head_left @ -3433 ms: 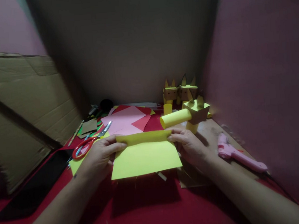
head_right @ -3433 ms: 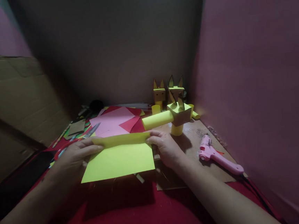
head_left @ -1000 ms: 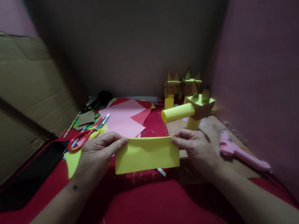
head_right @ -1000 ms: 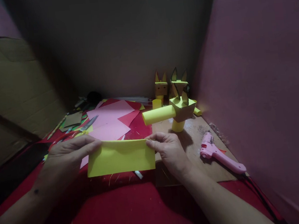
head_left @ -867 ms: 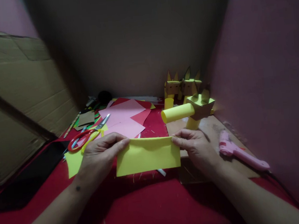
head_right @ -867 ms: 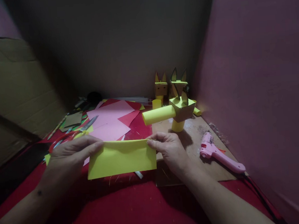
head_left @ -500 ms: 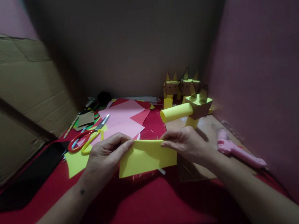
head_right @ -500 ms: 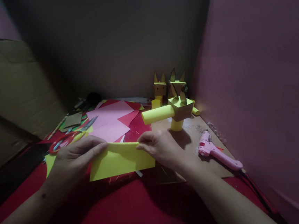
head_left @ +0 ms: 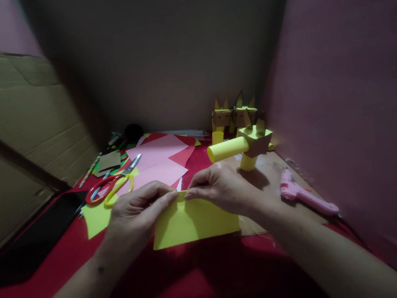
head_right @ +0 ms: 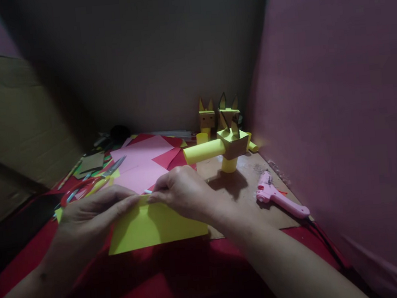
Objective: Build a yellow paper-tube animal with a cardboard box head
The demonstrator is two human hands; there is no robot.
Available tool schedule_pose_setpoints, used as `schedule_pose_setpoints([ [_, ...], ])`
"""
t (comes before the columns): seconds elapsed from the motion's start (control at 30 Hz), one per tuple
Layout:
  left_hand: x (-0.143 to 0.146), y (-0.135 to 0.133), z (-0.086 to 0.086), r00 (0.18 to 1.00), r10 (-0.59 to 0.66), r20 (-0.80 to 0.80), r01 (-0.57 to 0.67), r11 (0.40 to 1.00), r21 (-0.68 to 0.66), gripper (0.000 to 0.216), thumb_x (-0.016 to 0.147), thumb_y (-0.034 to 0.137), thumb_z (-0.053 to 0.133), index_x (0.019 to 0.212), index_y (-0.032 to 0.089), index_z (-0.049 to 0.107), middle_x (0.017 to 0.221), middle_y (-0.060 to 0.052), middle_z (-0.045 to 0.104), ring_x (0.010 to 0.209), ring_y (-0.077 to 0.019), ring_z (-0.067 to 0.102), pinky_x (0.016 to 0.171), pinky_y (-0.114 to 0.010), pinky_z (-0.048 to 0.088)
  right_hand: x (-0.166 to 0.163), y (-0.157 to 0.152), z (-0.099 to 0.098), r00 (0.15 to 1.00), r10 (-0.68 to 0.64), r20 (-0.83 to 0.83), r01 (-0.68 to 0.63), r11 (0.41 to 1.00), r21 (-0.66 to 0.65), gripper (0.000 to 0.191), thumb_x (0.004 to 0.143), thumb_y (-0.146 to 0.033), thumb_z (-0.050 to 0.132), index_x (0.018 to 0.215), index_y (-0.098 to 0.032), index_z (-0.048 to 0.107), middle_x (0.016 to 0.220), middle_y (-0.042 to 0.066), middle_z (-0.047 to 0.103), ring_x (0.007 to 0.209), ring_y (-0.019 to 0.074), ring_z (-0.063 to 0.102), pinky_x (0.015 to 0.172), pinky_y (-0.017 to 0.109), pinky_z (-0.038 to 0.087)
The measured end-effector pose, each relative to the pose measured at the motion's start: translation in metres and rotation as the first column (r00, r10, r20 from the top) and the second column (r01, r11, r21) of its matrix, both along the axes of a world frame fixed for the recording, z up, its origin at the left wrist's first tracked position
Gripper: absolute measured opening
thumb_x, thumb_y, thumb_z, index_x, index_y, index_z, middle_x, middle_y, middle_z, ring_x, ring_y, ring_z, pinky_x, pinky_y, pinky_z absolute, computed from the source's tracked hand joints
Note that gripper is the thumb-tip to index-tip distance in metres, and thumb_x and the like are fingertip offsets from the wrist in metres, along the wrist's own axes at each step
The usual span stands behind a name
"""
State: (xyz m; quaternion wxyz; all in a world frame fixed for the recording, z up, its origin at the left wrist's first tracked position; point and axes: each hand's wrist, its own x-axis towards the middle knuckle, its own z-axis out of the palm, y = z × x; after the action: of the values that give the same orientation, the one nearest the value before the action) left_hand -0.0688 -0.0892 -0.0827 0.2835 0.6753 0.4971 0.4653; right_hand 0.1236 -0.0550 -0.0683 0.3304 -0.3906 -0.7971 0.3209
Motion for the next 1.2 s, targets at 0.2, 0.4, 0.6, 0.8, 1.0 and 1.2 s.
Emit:
schedule_pose_setpoints([
  [0.2,-0.030,-0.006,0.011,0.979,0.162,0.121,-0.140,0.976,-0.169,0.018,0.073,0.038,0.074,0.068,0.021,0.069,0.061,0.003,0.062,0.056,-0.0105,0.052,0.048,-0.021,0.037,0.052,-0.004,-0.002,0.995,-0.066,-0.071,0.058,0.992,-0.113,0.021,0.078,-0.023,0.069,0.057,-0.020,0.071,0.051,0.000,0.065,0.048,0.0099,0.053,0.046,0.023,0.039],
  [0.4,-0.039,-0.008,0.019,0.923,0.265,0.278,-0.171,0.931,-0.322,0.021,0.066,0.035,0.079,0.067,0.019,0.065,0.057,0.005,0.060,0.052,-0.0082,0.051,0.046,-0.019,0.035,0.068,-0.022,0.005,0.935,-0.291,-0.204,0.264,0.953,-0.151,0.025,0.083,-0.029,0.067,0.061,-0.018,0.073,0.057,0.003,0.069,0.051,0.0121,0.059,0.048,0.024,0.045],
  [0.6,-0.026,-0.005,0.014,0.904,0.173,0.391,-0.015,0.927,-0.375,0.023,0.065,0.032,0.082,0.065,0.019,0.064,0.053,0.006,0.057,0.047,-0.0077,0.048,0.043,-0.019,0.033,0.040,-0.017,-0.002,0.940,-0.179,-0.290,0.171,0.984,-0.054,0.023,0.083,-0.039,0.069,0.095,-0.021,0.076,0.082,0.003,0.074,0.075,0.0168,0.067,0.065,0.029,0.052],
  [0.8,-0.044,0.010,0.011,0.997,0.031,0.076,-0.012,0.970,-0.242,0.023,0.076,0.044,0.071,0.071,0.022,0.073,0.068,-0.001,0.068,0.064,-0.0149,0.060,0.059,-0.025,0.045,0.040,-0.007,-0.016,0.944,-0.177,-0.279,0.087,0.948,-0.306,0.006,0.072,-0.020,0.071,0.068,-0.020,0.076,0.061,-0.001,0.066,0.054,0.0104,0.054,0.053,0.026,0.044],
  [1.0,-0.025,0.011,0.015,0.851,0.145,-0.505,0.093,0.904,0.417,0.025,0.088,0.044,0.061,0.101,0.026,0.073,0.107,-0.007,0.072,0.105,-0.0273,0.059,0.095,-0.040,0.038,0.027,-0.012,-0.016,0.950,-0.222,-0.221,0.140,0.932,-0.335,0.006,0.072,-0.020,0.073,0.067,-0.021,0.075,0.062,-0.001,0.067,0.057,0.0114,0.054,0.056,0.027,0.043],
  [1.2,0.017,0.010,0.025,0.622,-0.125,-0.773,0.434,0.877,0.207,0.028,0.092,0.027,0.056,0.066,0.021,0.067,0.066,-0.002,0.065,0.067,-0.0177,0.052,0.073,-0.033,0.035,0.018,-0.030,-0.006,0.990,-0.087,-0.114,0.085,0.996,-0.025,0.011,0.079,-0.022,0.070,0.068,-0.021,0.074,0.058,-0.002,0.065,0.054,0.0111,0.053,0.054,0.025,0.041],
])
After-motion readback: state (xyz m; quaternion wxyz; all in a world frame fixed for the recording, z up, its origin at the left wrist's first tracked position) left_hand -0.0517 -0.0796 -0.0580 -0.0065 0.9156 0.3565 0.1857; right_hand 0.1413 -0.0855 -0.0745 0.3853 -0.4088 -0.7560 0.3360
